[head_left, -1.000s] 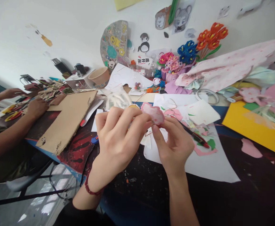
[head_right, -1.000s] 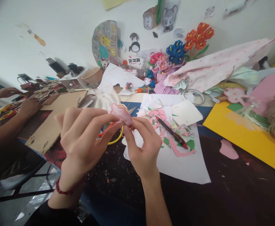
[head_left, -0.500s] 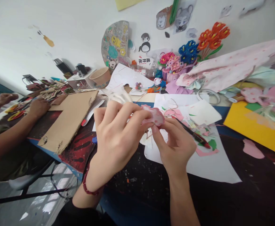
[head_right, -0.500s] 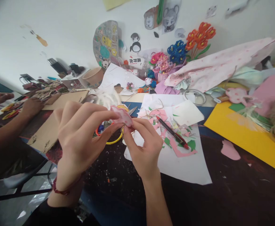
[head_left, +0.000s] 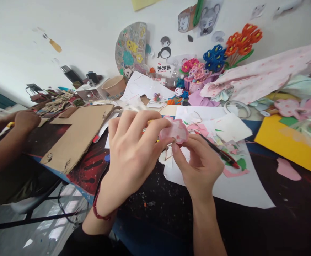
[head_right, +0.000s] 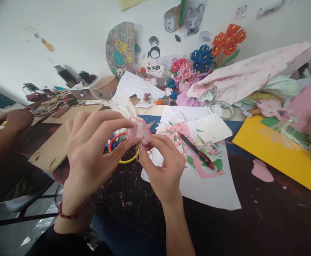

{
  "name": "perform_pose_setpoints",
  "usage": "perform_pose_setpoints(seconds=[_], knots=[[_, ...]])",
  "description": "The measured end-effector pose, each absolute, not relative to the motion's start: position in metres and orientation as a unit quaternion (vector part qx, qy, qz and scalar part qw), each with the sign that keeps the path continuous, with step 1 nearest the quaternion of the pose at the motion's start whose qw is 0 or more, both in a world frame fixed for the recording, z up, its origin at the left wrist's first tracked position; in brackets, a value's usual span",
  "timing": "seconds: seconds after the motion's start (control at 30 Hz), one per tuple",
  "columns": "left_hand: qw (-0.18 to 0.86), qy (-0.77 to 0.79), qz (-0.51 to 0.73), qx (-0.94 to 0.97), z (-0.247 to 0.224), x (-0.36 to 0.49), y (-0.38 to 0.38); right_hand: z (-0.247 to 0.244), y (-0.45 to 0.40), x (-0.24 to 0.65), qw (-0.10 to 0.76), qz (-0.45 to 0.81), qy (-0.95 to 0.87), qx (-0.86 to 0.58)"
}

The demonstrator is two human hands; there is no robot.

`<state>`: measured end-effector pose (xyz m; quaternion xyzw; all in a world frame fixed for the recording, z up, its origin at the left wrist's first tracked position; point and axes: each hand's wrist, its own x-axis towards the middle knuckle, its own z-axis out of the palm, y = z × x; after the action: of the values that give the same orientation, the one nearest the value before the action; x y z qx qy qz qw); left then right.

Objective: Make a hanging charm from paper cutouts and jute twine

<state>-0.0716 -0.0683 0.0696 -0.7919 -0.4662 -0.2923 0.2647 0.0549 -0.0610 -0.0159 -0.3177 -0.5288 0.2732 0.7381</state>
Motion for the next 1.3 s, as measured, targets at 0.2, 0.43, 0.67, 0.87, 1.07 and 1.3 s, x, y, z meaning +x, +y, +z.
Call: perform_pose_setpoints(seconds=[0.2, 0.43, 0.67, 0.87, 1.07, 1.3], knots=[[0.154, -0.479, -0.278, -0.818, 0.073, -0.075, -0.066, -0.017, -0.061, 0.055, 0.732, 0.278, -0.533, -0.320], [0.069, -0.472, -0.333, -0.813, 0.067, -0.074, -0.065, -0.017, -0.061, 0.055, 0.738, 0.292, -0.520, -0.315], [-0.022, -0.480, -0.373, -0.794, 0.071, -0.071, -0.066, -0.015, -0.059, 0.057, 0.739, 0.310, -0.514, -0.306], [-0.131, -0.485, -0.397, -0.768, 0.077, -0.072, -0.063, -0.009, -0.059, 0.066, 0.709, 0.374, -0.519, -0.297], [-0.258, -0.435, -0.439, -0.743, 0.074, -0.062, -0.054, 0.013, -0.061, 0.095, 0.660, 0.358, -0.571, -0.332], [-0.276, -0.397, -0.491, -0.725, 0.068, -0.031, -0.031, 0.040, -0.042, 0.140, 0.588, 0.271, -0.667, -0.370]])
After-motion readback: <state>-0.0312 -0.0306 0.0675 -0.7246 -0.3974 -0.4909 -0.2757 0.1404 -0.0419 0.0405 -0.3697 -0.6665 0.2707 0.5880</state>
